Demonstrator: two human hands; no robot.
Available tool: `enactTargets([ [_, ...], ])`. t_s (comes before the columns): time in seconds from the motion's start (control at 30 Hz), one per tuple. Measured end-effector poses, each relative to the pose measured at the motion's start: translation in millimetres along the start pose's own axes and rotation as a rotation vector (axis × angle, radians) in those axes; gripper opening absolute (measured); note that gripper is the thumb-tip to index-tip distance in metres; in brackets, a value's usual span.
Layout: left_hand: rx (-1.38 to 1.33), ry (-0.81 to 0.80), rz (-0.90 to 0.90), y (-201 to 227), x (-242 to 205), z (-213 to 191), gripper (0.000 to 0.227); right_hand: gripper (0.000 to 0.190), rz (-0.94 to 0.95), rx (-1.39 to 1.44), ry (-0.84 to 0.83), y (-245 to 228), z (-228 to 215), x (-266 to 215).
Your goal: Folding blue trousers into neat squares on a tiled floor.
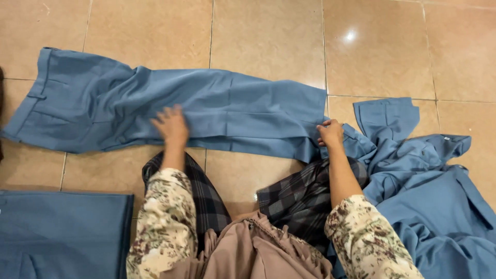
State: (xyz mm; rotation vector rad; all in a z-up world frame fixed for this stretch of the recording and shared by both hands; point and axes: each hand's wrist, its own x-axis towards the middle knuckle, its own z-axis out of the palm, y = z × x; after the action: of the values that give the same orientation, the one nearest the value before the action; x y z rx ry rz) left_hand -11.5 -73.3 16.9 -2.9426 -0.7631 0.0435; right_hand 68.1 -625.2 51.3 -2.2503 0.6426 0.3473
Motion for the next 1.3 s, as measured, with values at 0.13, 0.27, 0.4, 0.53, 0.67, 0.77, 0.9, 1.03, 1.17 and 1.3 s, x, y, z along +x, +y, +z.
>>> enactTargets([
  [0.13,-0.254,-0.344,0.297,52.7,-32.7,-3.2,0.089,0.065,0.018,-0.317,0.007,-11.1,2.1,-12.9],
  [0.27,-0.322,-0.445,0.314,49.7,-59.6,-40.8,0.089,0.072,0.037,-0.508,-0.061,-7.8,11.9,-7.9],
  [0.4,-0.362,-0.376,0.326,40.1,-63.5,-50.4,0.071,0.063,-0.037,-0.530,-0.138,6.7,20.0,15.5],
  [0.53,-0.405,-0.198,0.353,42.4,-67.1,-40.8,0.066,0.036,-0.292,-0.227,0.333,-26.3,7.3,-15.5],
  [0.67,-0.448,-0.043,0.385,50.2,-73.4,-36.2,0.064,0.013,-0.431,-0.157,0.638,-2.4,3.4,6.7],
  [0.77,-0.320,0.130,0.388,53.3,-70.1,-22.8,0.059,0.009,-0.326,-0.183,0.484,8.0,10.5,25.4],
  [0.9,-0.276,0.290,0.340,47.9,-60.3,-15.0,0.043,0.035,-0.160,-0.304,0.368,26.4,20.0,46.6],
  [1.03,-0.420,0.306,0.266,40.9,-40.6,-34.0,0.024,0.032,-0.241,-0.363,0.418,-3.3,7.4,19.9],
  [1.17,-0.492,0.368,0.197,39.1,-23.6,-90.0,0.018,0.022,-0.492,-0.080,0.607,-36.1,-7.1,-14.2],
  [1.3,-0.572,0.411,0.126,39.9,-20.8,-143.3,0.020,0.018,-0.540,0.228,0.599,-20.5,-16.0,-4.6],
])
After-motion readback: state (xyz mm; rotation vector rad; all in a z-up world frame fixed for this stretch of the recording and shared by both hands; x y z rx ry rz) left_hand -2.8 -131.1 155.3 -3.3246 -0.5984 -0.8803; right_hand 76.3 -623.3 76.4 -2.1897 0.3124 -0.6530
